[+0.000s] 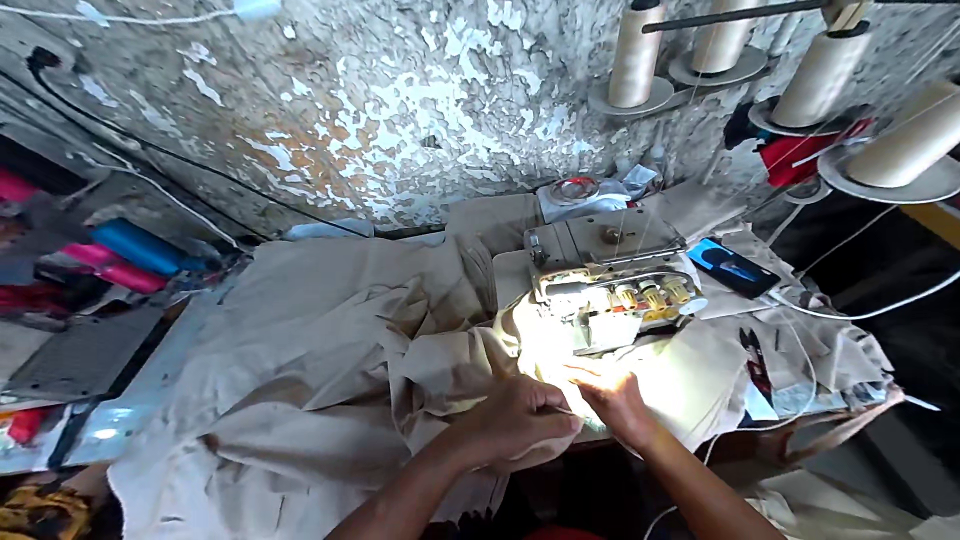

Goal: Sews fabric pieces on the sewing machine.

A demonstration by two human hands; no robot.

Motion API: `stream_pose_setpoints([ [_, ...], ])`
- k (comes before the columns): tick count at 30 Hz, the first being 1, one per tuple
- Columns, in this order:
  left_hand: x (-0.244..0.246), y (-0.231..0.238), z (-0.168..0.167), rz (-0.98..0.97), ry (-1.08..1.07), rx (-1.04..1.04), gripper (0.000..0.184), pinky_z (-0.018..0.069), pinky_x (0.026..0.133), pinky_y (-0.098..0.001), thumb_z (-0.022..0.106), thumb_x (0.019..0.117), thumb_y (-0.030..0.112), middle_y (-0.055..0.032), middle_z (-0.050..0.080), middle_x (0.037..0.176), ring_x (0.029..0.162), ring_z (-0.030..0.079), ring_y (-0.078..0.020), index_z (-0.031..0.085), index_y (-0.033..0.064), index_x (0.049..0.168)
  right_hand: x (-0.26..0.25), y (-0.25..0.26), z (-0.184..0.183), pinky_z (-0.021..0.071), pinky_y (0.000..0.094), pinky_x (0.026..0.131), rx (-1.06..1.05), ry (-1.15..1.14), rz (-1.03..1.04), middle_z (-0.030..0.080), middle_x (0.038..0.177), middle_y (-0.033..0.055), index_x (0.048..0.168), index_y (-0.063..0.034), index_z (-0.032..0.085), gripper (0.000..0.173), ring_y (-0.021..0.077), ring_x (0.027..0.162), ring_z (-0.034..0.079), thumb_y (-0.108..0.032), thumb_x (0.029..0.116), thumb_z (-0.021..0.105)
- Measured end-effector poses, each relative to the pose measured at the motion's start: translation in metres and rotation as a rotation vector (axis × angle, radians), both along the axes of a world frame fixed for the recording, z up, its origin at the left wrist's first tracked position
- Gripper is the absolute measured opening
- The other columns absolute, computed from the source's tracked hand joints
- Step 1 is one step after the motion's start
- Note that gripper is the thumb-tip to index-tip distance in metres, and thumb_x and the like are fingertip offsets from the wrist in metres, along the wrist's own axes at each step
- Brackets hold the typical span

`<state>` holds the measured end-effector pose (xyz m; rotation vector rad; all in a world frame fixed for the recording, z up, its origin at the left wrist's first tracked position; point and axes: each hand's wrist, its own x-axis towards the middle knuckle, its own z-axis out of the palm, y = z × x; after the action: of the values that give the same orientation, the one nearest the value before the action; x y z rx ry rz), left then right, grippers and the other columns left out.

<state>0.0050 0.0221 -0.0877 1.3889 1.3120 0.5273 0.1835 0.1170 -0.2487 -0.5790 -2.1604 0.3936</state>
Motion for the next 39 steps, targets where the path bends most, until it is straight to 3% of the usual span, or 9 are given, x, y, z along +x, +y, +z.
stream_pose_setpoints([
  [12, -0.004, 0.005, -0.004, 0.037, 0.013, -0.006, 0.010, 0.0414, 0.062, -0.0115, 0.068, 0.0956, 0.013, 0.0103, 0.059, 0.073, 0.065, 0.050, 0.0081, 0.070, 0.0041, 0.092, -0.005, 0.011, -0.004, 0.0599, 0.0469, 0.065, -0.031, -0.009, -0.025, 0.078, 0.091, 0.0133, 0.087, -0.0051, 0.080, 0.020, 0.0299, 0.080, 0.076, -0.015, 0.0926, 0.063],
  [20, -0.004, 0.011, -0.017, 0.017, 0.056, 0.034, 0.016, 0.0376, 0.059, -0.0130, 0.066, 0.0977, 0.016, 0.0087, 0.056, 0.071, 0.062, 0.046, 0.0063, 0.070, 0.0031, 0.090, -0.009, 0.024, -0.001, 0.0611, 0.0497, 0.073, -0.040, -0.009, -0.003, 0.078, 0.099, 0.0141, 0.092, -0.0044, 0.081, 0.018, 0.0313, 0.088, 0.077, -0.011, 0.0920, 0.064],
  [28, -0.009, 0.018, -0.010, 0.200, 0.106, 0.051, 0.016, 0.0396, 0.062, -0.0145, 0.066, 0.0973, 0.016, 0.0107, 0.054, 0.070, 0.064, 0.047, 0.0057, 0.069, 0.0059, 0.085, 0.001, 0.009, 0.002, 0.0596, 0.0478, 0.064, -0.077, -0.031, 0.016, 0.078, 0.094, 0.0111, 0.092, -0.0083, 0.080, 0.024, 0.0272, 0.079, 0.076, -0.026, 0.0964, 0.065],
  [31, -0.010, 0.020, -0.006, 0.197, 0.179, 0.060, 0.019, 0.0383, 0.062, -0.0165, 0.065, 0.0982, 0.019, 0.0090, 0.053, 0.069, 0.063, 0.046, 0.0034, 0.069, 0.0054, 0.086, 0.003, 0.009, 0.006, 0.0601, 0.0487, 0.066, -0.127, -0.039, 0.040, 0.078, 0.095, 0.0105, 0.094, -0.0094, 0.080, 0.027, 0.0269, 0.081, 0.076, -0.031, 0.0977, 0.065],
  [34, -0.004, 0.017, -0.010, 0.071, 0.233, 0.085, 0.024, 0.0389, 0.063, -0.0211, 0.062, 0.1004, 0.021, 0.0020, 0.056, 0.073, 0.065, 0.046, -0.0012, 0.070, 0.0000, 0.093, 0.005, 0.005, 0.004, 0.0582, 0.0503, 0.062, -0.120, -0.027, 0.027, 0.075, 0.081, 0.0141, 0.085, -0.0044, 0.078, 0.023, 0.0298, 0.073, 0.074, -0.021, 0.0942, 0.065],
  [39, 0.008, 0.009, -0.021, -0.038, 0.320, 0.104, 0.029, 0.0407, 0.064, -0.0300, 0.058, 0.1024, 0.024, -0.0049, 0.058, 0.074, 0.066, 0.049, -0.0110, 0.069, -0.0006, 0.093, 0.005, -0.002, -0.002, 0.0596, 0.0441, 0.062, 0.002, -0.035, -0.032, 0.079, 0.096, 0.0081, 0.092, -0.0111, 0.082, 0.018, 0.0257, 0.075, 0.075, -0.015, 0.0927, 0.064],
])
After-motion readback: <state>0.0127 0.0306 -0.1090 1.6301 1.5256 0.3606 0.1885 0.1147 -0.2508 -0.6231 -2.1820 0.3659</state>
